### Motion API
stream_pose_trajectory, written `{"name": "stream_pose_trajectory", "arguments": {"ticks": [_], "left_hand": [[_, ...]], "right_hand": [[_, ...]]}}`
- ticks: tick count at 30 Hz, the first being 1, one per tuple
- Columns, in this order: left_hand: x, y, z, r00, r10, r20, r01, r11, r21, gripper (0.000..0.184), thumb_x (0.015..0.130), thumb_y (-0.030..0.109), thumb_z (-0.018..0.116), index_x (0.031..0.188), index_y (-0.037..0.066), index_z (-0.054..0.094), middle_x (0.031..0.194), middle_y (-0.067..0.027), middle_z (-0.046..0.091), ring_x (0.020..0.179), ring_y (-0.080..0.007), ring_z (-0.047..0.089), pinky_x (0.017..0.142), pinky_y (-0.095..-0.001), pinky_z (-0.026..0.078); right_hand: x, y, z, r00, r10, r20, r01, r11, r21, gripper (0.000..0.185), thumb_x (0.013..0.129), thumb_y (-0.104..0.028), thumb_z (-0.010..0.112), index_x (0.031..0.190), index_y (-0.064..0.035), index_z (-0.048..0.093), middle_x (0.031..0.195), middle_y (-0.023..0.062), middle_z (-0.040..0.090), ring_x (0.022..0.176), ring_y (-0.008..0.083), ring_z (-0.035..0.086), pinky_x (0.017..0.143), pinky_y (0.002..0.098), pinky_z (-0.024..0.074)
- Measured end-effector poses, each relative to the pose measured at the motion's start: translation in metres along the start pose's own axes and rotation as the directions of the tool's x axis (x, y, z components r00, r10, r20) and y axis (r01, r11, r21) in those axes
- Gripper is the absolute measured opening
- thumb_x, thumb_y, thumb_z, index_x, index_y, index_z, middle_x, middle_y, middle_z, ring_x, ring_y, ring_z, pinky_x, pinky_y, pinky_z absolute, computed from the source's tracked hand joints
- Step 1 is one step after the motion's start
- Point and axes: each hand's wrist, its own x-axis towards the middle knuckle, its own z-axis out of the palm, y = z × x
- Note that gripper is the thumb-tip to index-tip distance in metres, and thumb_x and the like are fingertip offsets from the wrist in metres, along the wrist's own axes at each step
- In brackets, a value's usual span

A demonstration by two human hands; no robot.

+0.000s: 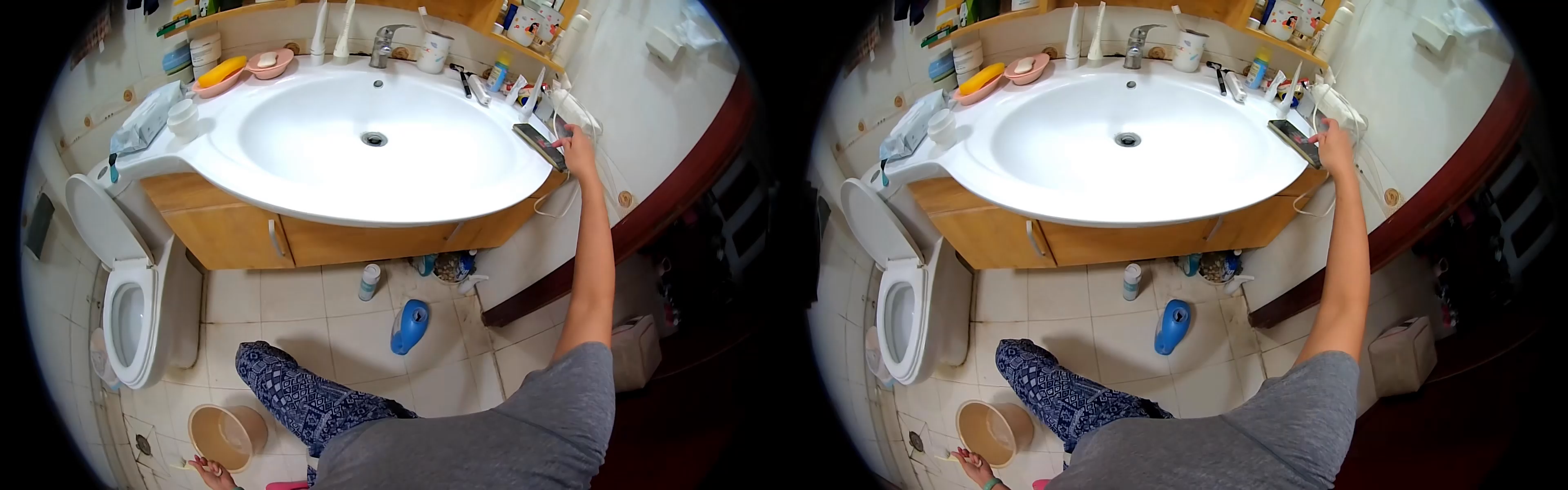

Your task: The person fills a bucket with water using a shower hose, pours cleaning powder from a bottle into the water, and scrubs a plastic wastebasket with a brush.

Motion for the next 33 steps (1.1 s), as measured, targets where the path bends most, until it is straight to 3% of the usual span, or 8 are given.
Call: {"name": "stream_pose_trajectory", "arguments": {"ticks": [2,6,9,10,13,14,30,33], "left_hand": [[-0.024,0.003,0.008,0.993,-0.101,0.057,0.102,0.994,-0.023,0.035,0.092,0.040,0.051,0.089,0.005,0.051,0.061,-0.0023,0.042,0.041,-0.0096,0.032,0.034,-0.0227,0.024],[-0.034,-0.004,0.014,0.998,-0.058,-0.010,0.058,0.998,0.006,0.035,0.092,0.040,0.052,0.087,0.006,0.051,0.060,-0.0022,0.041,0.041,-0.0099,0.030,0.034,-0.0227,0.024],[-0.028,-0.008,0.012,0.998,-0.058,-0.003,0.059,0.998,0.037,0.036,0.091,0.041,0.053,0.086,0.006,0.051,0.060,-0.0027,0.042,0.041,-0.0101,0.030,0.033,-0.0226,0.024],[-0.028,-0.007,0.015,0.997,-0.080,-0.016,0.080,0.996,0.032,0.036,0.091,0.041,0.053,0.085,0.006,0.051,0.062,-0.0026,0.044,0.041,-0.0101,0.031,0.034,-0.0223,0.025],[-0.028,-0.008,0.021,0.996,-0.090,-0.028,0.091,0.995,0.041,0.036,0.091,0.041,0.054,0.085,0.006,0.051,0.064,-0.0024,0.047,0.042,-0.0102,0.032,0.034,-0.0222,0.025],[-0.027,-0.009,0.022,0.996,-0.081,-0.024,0.083,0.995,0.056,0.036,0.090,0.041,0.054,0.085,0.006,0.052,0.065,-0.0022,0.048,0.042,-0.0103,0.033,0.034,-0.0222,0.026],[0.020,-0.006,-0.035,0.980,-0.197,0.015,0.198,0.979,-0.059,0.038,0.093,0.042,0.049,0.091,0.004,0.054,0.069,-0.0042,0.052,0.048,-0.0128,0.042,0.040,-0.0237,0.037],[0.044,-0.005,-0.061,0.993,-0.122,0.003,0.122,0.990,-0.069,0.030,0.094,0.033,0.053,0.099,0.004,0.052,0.070,-0.0016,0.052,0.040,-0.0073,0.028,0.034,-0.0196,0.024]], "right_hand": [[0.002,-0.002,0.006,0.997,0.067,0.029,-0.066,0.997,-0.047,0.030,0.085,-0.004,0.048,0.114,0.0021,0.046,0.082,0.0105,0.070,0.086,0.0297,0.064,0.080,0.0373,0.0467],[0.013,-0.006,0.021,0.980,0.058,0.188,-0.058,0.998,-0.006,0.035,0.090,-0.009,0.045,0.123,0.0036,0.039,0.095,0.0085,0.069,0.097,0.0253,0.062,0.088,0.0325,0.0436],[0.031,0.004,0.036,0.995,-0.080,0.057,0.076,0.994,0.080,0.037,0.091,-0.009,0.045,0.126,0.0028,0.037,0.103,0.0090,0.068,0.102,0.0227,0.060,0.091,0.0306,0.0419],[0.034,0.001,0.026,0.997,-0.033,0.073,0.025,0.994,0.104,0.039,0.092,-0.009,0.044,0.128,0.0019,0.036,0.109,0.0086,0.066,0.102,0.0209,0.060,0.092,0.0291,0.0403],[0.037,-0.004,0.008,1.000,0.020,0.006,-0.021,0.976,0.218,0.040,0.091,-0.008,0.044,0.129,0.0009,0.036,0.107,0.0075,0.067,0.101,0.0191,0.060,0.092,0.0281,0.0400],[0.034,-0.006,0.002,1.000,0.009,-0.024,-0.005,0.983,0.184,0.040,0.089,-0.008,0.044,0.127,0.0014,0.036,0.106,0.0058,0.068,0.104,0.0256,0.060,0.092,0.0323,0.0418],[0.010,-0.001,-0.012,0.998,0.058,-0.008,-0.058,0.998,0.026,0.041,0.086,-0.005,0.045,0.127,0.0015,0.040,0.094,0.0112,0.069,0.089,0.0216,0.064,0.084,0.0304,0.0449],[0.008,-0.004,-0.007,0.998,0.032,-0.063,-0.028,0.998,0.059,0.040,0.083,-0.005,0.046,0.122,0.0026,0.044,0.087,0.0116,0.070,0.084,0.0290,0.065,0.079,0.0354,0.0472]]}}
